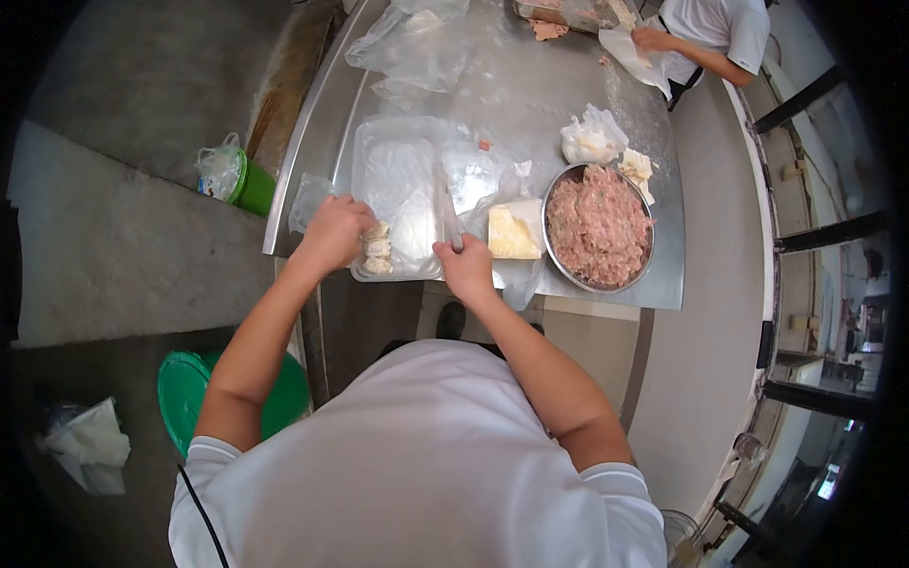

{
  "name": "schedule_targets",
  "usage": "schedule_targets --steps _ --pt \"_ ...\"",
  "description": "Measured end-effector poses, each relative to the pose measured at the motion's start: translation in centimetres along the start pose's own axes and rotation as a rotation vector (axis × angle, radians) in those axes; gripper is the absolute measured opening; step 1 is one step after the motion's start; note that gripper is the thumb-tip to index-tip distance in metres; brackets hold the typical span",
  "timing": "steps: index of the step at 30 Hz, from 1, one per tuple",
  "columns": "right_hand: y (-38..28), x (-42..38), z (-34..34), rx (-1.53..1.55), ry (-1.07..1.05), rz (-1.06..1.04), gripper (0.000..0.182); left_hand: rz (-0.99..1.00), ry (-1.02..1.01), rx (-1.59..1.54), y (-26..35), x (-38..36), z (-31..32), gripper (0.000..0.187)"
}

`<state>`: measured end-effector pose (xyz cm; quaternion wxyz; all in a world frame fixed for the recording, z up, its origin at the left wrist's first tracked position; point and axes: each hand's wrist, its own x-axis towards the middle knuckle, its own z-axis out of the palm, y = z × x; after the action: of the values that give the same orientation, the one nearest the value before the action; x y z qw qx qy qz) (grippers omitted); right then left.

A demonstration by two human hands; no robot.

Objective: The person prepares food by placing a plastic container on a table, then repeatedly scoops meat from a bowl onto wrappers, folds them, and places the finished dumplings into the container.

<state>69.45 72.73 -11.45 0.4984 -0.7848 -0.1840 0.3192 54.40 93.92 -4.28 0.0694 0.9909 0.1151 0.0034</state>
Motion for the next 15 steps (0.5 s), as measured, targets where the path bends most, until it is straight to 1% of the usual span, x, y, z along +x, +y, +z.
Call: schedule_targets --steps 3,6,9,12,13,15 --pt "-1.0 -0.3 -0.4 -0.053 -0.006 -0.014 0.035 -0.017 -0.186 0.168 0.5 0.3 0.0 0.026" --pt "-2.7 -2.2 -1.8 -0.072 0.057 -0.106 0.036 -0.066 0.044 -0.095 1.4 0.5 -1.0 0.027" --pt "-3.7 -4.4 -4.4 -0.081 0.045 -0.140 0.028 -0.127 0.238 -0.261 5.0 1.4 -1.6 0.018" --pt "-2.5 -6.2 -7.3 0.047 0.075 -0.165 0.026 -0.089 0.310 -0.521 10.5 2.6 -1.0 0.020" --pt "-1.7 -6.7 -8.3 0.061 0.116 -0.154 0.024 -0.023 0.358 -0.549 12.2 3.3 -0.2 0.022" --pt "-0.5 -7.9 -10.8 0.124 0.176 -0.142 0.023 0.047 0.317 -0.587 15.6 4.8 1.0 0.022"
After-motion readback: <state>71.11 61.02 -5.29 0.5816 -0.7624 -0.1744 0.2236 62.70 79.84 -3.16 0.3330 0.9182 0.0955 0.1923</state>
